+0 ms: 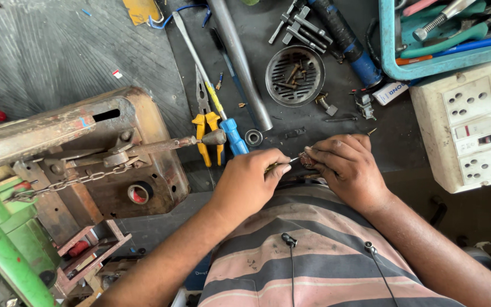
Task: The person works at a cluttered workbench repairing a green electric motor mounted in its housing. They pick up small screws and parts, use screwdrivers to loosen and tighten components, handle and route wires, and press electrical tape around a part of the motor.
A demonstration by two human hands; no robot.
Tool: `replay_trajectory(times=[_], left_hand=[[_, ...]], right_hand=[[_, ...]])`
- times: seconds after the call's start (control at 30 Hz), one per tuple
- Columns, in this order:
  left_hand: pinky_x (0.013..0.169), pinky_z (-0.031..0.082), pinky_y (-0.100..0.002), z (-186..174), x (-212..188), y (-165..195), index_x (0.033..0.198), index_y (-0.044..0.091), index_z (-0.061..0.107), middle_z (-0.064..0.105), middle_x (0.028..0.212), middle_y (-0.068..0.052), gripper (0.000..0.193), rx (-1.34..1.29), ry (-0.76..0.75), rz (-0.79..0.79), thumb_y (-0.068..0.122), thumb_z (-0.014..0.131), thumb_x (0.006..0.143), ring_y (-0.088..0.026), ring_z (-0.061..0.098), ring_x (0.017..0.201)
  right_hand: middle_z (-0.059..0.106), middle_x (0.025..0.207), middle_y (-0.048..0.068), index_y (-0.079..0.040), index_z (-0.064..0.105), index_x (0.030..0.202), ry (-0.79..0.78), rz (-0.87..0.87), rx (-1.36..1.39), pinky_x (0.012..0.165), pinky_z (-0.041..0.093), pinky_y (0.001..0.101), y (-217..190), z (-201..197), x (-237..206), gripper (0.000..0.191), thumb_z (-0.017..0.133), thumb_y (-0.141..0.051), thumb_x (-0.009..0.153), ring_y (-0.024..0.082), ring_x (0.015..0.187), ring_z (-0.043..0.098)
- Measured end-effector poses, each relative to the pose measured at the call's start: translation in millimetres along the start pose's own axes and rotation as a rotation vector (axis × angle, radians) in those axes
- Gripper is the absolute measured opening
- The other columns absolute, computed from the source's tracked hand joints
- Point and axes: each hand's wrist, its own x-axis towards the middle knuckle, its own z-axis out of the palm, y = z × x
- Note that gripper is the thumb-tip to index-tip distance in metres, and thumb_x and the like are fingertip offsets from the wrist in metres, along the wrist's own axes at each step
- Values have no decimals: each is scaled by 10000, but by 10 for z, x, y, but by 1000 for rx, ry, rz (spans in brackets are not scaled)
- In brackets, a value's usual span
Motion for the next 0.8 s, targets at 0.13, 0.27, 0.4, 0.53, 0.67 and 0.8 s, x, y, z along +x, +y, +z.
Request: replay_trajectory(times=[0.13,0.27,0.4,0.53,0.67,0.8], left_hand=[[632,558,-417,72,-60,63,1020,92,701,737,891,-103,124,64,119,108,189,721,947,-323,719,767],[606,550,-419,158,-113,54,1049,102,686,705,851,-95,122,107,175,110,181,715,960,-318,702,727],[590,551,-412,216,-191,23,1080,110,690,684,841,-82,140,122,213,118,178,719,960,-303,695,703],[599,551,-404,282,-242,-38,1153,93,684,649,875,-82,197,113,259,195,133,715,963,-298,686,705],[591,545,-402,357,-277,-138,1161,95,691,608,836,-81,217,132,280,213,122,738,951,-293,671,678],[597,547,-400,398,-313,-219,1174,85,688,609,843,-90,231,103,290,218,104,729,947,-297,672,689]], right_hand=[[688,1086,8,-103,755,1119,3,-6,19,921,430,384,-22,-29,32,387,856,-176,752,189,1028,643],[688,1095,30,-70,731,1129,26,-5,47,911,420,402,-55,-28,63,503,887,-261,691,214,1024,637],[703,1055,-10,-118,752,1104,44,17,13,904,418,387,-88,8,89,386,879,-189,746,194,993,656],[706,1049,-12,-121,733,1105,57,34,46,905,416,371,-101,22,103,349,871,-150,786,194,983,659],[673,1002,38,-70,734,1179,18,125,18,888,419,389,-151,21,125,460,866,-150,746,232,961,644],[671,923,24,-97,757,1076,-29,193,-9,885,425,391,-247,24,168,348,863,-135,747,219,909,654]])
